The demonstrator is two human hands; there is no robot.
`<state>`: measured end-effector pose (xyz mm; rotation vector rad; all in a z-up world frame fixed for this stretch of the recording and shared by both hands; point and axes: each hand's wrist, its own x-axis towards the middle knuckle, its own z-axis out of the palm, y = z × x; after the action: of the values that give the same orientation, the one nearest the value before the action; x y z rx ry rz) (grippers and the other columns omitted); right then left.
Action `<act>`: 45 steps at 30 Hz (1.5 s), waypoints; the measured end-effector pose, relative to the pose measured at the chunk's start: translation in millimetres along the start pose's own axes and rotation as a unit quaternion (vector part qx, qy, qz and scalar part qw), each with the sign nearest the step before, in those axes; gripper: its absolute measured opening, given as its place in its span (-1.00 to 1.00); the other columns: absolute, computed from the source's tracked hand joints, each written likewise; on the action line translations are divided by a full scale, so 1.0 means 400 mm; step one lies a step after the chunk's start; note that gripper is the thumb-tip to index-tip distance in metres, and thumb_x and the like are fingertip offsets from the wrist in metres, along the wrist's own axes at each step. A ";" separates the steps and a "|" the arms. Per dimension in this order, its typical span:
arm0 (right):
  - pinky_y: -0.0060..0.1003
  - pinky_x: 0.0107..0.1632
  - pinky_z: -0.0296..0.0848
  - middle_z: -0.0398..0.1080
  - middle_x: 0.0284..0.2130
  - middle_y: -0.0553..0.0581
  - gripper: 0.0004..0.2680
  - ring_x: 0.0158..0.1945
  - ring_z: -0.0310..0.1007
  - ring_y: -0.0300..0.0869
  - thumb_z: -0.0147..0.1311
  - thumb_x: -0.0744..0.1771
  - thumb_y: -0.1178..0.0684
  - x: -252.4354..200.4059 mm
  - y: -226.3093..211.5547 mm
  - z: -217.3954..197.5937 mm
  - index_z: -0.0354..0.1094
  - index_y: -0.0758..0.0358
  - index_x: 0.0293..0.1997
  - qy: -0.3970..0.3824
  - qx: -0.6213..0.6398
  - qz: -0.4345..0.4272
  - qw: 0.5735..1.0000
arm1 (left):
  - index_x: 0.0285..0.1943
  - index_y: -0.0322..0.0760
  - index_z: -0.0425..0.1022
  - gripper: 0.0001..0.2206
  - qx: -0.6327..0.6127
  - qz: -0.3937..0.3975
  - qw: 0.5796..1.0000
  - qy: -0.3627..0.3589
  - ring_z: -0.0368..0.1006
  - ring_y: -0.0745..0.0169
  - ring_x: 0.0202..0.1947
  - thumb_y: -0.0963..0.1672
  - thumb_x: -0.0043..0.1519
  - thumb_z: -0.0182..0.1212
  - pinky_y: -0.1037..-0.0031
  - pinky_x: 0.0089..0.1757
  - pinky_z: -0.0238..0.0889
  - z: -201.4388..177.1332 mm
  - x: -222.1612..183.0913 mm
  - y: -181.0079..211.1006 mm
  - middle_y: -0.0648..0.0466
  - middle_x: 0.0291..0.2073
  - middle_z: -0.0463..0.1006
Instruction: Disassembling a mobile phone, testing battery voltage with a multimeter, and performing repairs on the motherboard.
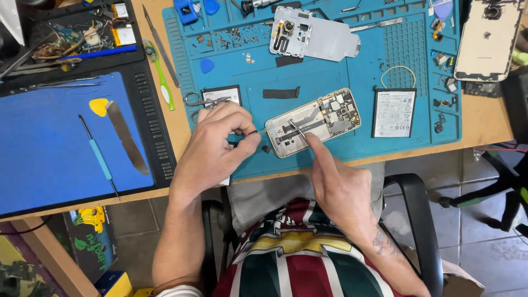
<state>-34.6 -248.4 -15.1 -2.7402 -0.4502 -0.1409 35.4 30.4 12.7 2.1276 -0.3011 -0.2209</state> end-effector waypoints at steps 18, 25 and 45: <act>-0.21 -0.47 0.51 0.39 -0.52 -0.10 -0.56 -0.60 0.48 -0.10 0.01 0.45 0.09 0.024 -0.056 -0.005 0.40 -0.20 0.59 0.005 -0.140 -0.016 0.990 | -0.28 -0.13 0.55 -0.77 -0.037 0.037 0.998 0.019 0.46 0.18 -0.18 -0.07 0.45 0.38 0.29 0.01 0.11 0.001 -0.007 -0.005 0.15 -0.28 0.57; -0.28 -0.47 0.51 0.37 -0.50 -0.16 -0.54 -0.62 0.47 -0.19 0.01 0.44 0.06 0.021 -0.068 -0.002 0.36 -0.20 0.62 0.002 -0.179 -0.032 0.983 | -0.28 -0.11 0.52 -0.76 -0.040 0.058 0.997 0.009 0.48 0.18 -0.17 -0.06 0.48 0.32 0.29 0.04 0.10 -0.004 -0.008 0.002 0.19 -0.23 0.68; -0.36 -0.43 0.50 0.35 -0.51 -0.17 -0.56 -0.60 0.47 -0.23 0.06 0.43 0.10 0.026 -0.102 -0.007 0.42 -0.07 0.57 0.019 -0.161 -0.046 0.986 | -0.30 -0.07 0.48 -0.75 -0.049 0.077 0.996 0.004 0.46 0.23 -0.24 -0.07 0.49 0.29 0.29 0.05 0.09 0.002 -0.008 -0.004 0.21 -0.30 0.71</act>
<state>-38.3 -210.2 2.5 -3.0259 -0.5880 -0.3151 32.3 31.5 11.2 1.9973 -0.4385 -0.1342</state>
